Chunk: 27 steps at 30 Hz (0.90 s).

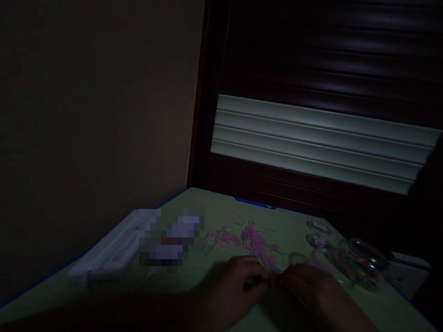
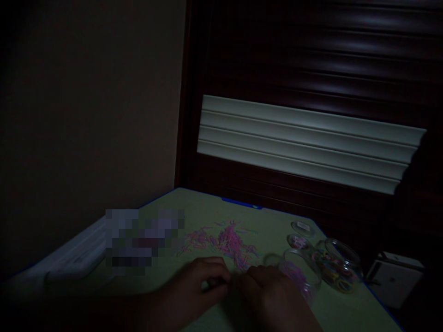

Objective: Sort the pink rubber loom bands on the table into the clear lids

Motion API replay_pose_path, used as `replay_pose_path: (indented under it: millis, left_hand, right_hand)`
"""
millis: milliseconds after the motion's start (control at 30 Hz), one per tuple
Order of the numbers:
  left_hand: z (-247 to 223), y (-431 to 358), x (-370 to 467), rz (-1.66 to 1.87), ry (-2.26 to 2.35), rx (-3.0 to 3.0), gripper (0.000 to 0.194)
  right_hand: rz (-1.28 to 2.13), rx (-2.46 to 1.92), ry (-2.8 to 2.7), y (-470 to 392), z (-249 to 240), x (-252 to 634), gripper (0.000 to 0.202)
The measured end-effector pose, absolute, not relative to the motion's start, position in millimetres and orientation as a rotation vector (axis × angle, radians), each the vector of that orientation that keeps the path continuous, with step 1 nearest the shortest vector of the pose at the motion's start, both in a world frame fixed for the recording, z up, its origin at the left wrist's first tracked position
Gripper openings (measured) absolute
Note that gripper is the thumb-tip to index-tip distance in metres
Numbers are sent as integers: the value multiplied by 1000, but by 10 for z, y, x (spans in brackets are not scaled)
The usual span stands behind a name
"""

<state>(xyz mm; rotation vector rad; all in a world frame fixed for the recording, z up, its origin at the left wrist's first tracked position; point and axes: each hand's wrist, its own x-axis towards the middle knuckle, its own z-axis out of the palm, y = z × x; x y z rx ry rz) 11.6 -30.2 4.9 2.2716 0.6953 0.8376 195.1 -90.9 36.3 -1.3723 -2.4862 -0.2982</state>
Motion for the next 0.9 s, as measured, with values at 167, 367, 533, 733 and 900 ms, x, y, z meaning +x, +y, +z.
replay_pose_path:
  millis: [167,367,533,733,900]
  left_hand:
    - [56,-305,122,836,706,2261,13]
    - [87,-302,126,815,705,2245,13]
    - [100,-311,120,813,717,2228,12]
    - [83,-311,116,832,727,2231,10]
    - [79,-316,113,820,730,2210,11]
  right_hand:
    - [-297,-1339,-2480,-884,332,1975,24]
    - [-319,-1315,-2469,-863,316,2007,21]
    - [-319,-1358,-2420,-892,352,1996,17]
    - [-290,-1361,-2405,-867,323,2036,18]
    - [-454,-1460,-2336,-867,359,2097,21]
